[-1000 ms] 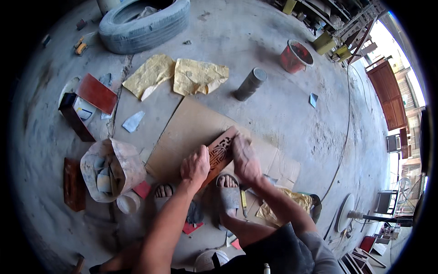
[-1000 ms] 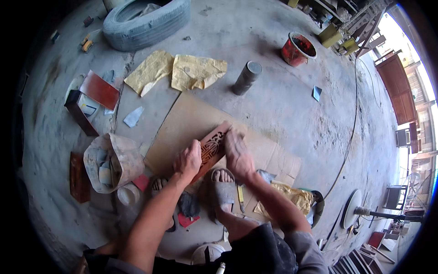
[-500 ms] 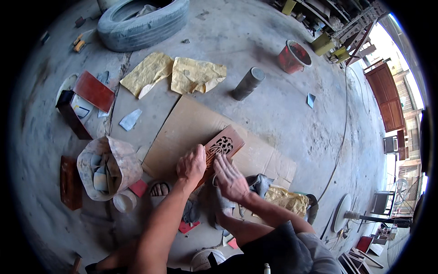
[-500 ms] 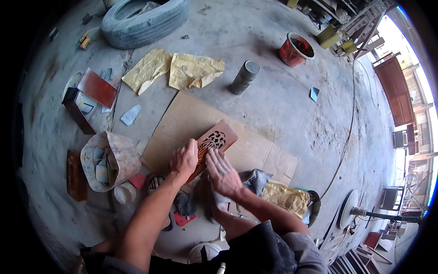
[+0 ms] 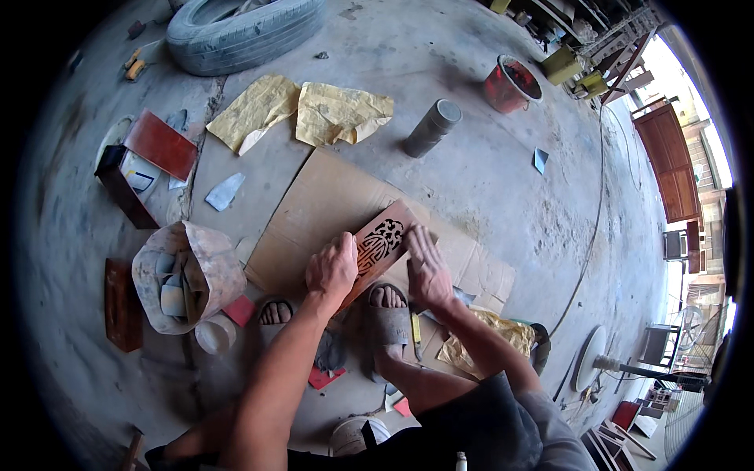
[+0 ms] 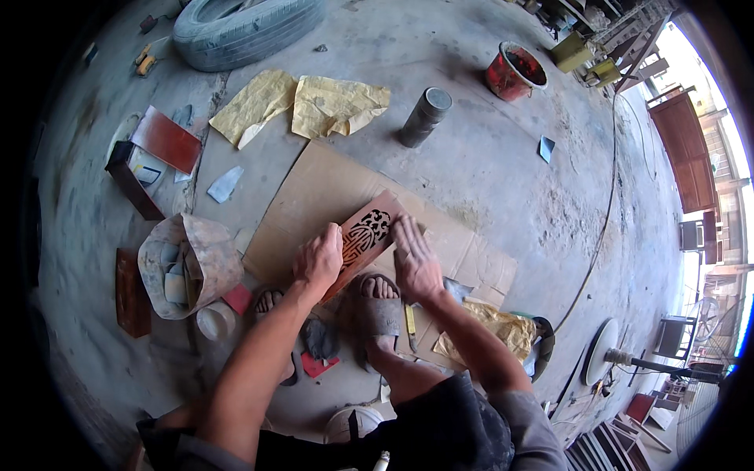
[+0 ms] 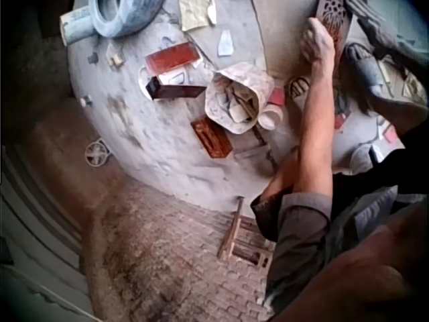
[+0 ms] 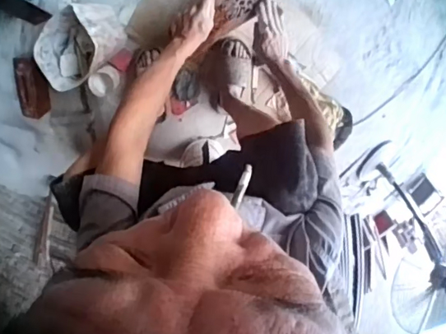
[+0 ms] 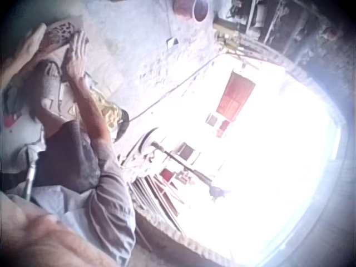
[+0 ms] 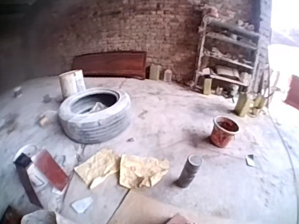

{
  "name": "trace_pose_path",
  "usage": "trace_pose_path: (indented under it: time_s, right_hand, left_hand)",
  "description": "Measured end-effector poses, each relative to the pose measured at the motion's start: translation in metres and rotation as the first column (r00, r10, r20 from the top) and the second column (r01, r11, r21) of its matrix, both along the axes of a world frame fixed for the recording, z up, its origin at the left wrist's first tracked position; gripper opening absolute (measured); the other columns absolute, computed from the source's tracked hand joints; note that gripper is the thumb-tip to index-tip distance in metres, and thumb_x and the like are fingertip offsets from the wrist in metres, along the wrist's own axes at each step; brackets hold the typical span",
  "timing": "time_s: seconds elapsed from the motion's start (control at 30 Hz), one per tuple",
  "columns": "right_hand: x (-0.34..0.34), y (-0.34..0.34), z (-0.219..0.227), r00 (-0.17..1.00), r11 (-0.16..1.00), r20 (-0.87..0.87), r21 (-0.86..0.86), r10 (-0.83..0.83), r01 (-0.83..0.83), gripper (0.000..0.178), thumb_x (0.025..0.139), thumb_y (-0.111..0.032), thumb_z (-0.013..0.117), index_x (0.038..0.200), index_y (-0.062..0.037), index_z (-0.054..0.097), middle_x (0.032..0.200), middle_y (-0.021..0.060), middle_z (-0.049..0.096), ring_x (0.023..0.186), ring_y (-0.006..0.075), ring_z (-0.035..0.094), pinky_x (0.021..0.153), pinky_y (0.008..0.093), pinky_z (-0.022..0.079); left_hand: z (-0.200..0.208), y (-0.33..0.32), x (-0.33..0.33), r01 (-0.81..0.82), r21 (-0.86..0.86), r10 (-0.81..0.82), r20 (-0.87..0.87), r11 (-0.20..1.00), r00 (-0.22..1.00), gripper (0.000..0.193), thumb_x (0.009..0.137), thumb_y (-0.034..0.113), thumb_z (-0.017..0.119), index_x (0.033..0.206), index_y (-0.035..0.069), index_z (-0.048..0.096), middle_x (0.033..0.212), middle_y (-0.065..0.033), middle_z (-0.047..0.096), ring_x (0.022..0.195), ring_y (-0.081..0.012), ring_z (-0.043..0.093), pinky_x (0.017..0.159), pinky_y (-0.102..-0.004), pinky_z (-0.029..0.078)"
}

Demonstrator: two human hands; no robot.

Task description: The person sits on the floor and sands a rectangular wooden piece with carved patterns using sandpaper. They repeatedly rub the sandpaper over the surface and edges of the wood, occasionally flipping the piece to work on different sides.

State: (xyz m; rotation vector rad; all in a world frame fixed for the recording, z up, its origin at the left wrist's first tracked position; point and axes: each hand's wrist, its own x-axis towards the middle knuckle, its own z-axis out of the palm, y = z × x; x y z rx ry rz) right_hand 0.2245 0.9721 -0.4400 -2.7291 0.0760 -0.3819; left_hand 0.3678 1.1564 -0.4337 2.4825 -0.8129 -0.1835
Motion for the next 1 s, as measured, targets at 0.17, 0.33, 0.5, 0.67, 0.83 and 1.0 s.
trace_pose_path:
  time_s: [0.17, 0.33, 0.5, 0.67, 0.83, 1.0]
  right_hand:
    - [-0.033, 0.083, 0.019, 0.95, 0.96, -0.143, 0.065, 0.279, -0.272, 0.062, 0.09, -0.005, 0.053, 0.15, 0.0085, 0.042, 0.155, 0.0293, 0.044, 0.148, 0.0419, 0.04, 0.121, 0.0511, 0.035]
    - [-0.007, 0.013, 0.017, 0.996, 0.998, -0.066, -0.019, 0.057, -0.059, 0.063, 0.089, -0.005, 0.056, 0.149, 0.0086, 0.043, 0.155, 0.0303, 0.043, 0.147, 0.0425, 0.041, 0.121, 0.0492, 0.035]
    - [-0.027, 0.051, 0.012, 0.97, 0.97, -0.023, 0.014, 0.243, -0.243, 0.055, 0.095, -0.006, 0.044, 0.147, 0.0117, 0.043, 0.151, 0.0352, 0.044, 0.143, 0.0471, 0.044, 0.122, 0.0499, 0.034]
    - [0.008, 0.003, 0.013, 1.0, 1.0, -0.002, -0.017, -0.018, 0.018, 0.056, 0.095, -0.006, 0.05, 0.148, 0.0084, 0.043, 0.153, 0.0304, 0.046, 0.145, 0.0435, 0.043, 0.123, 0.0496, 0.033]
    - [-0.008, 0.06, 0.024, 0.99, 0.994, -0.1, 0.058, 0.095, -0.089, 0.055, 0.09, -0.002, 0.054, 0.143, 0.0132, 0.046, 0.152, 0.0358, 0.043, 0.146, 0.0449, 0.041, 0.123, 0.0513, 0.032]
    - [0.03, 0.019, 0.026, 0.972, 0.975, -0.072, -0.015, -0.222, 0.222, 0.054, 0.093, -0.003, 0.047, 0.145, 0.0141, 0.043, 0.153, 0.0367, 0.041, 0.147, 0.0485, 0.037, 0.124, 0.0525, 0.028]
  left_hand:
    - [0.0, -0.002, 0.001, 0.002, 0.006, -0.001, -0.012, 1.0, 1.0, 0.021, 0.108, 0.029, 0.044, 0.105, 0.01, 0.052, 0.083, -0.0213, 0.07, 0.078, -0.0467, 0.067, 0.069, -0.061, 0.051]
    - [0.003, 0.004, 0.0, 0.025, 0.057, -0.029, 0.068, 0.998, 0.997, 0.019, 0.107, 0.025, 0.049, 0.099, 0.008, 0.051, 0.085, -0.0159, 0.071, 0.076, -0.0383, 0.071, 0.063, -0.0518, 0.056]
    - [0.004, -0.004, -0.002, 0.043, 0.033, -0.045, 0.055, 0.999, 0.997, 0.019, 0.107, 0.025, 0.049, 0.099, 0.008, 0.051, 0.084, -0.016, 0.07, 0.076, -0.0386, 0.071, 0.064, -0.0524, 0.056]
    - [-0.004, 0.005, -0.004, 0.027, 0.033, -0.029, 0.074, 0.999, 0.997, 0.019, 0.107, 0.025, 0.049, 0.098, 0.008, 0.051, 0.084, -0.0157, 0.07, 0.075, -0.0387, 0.07, 0.063, -0.053, 0.056]
    - [-0.005, 0.003, -0.002, 0.023, 0.032, -0.028, 0.142, 0.999, 0.99, 0.018, 0.107, 0.025, 0.049, 0.099, 0.009, 0.051, 0.085, -0.0157, 0.07, 0.076, -0.039, 0.07, 0.063, -0.0536, 0.055]
    - [-0.001, 0.001, -0.001, 0.018, 0.072, -0.022, 0.056, 0.997, 0.998, 0.018, 0.107, 0.026, 0.049, 0.099, 0.009, 0.051, 0.086, -0.0151, 0.07, 0.077, -0.0384, 0.07, 0.065, -0.0534, 0.056]
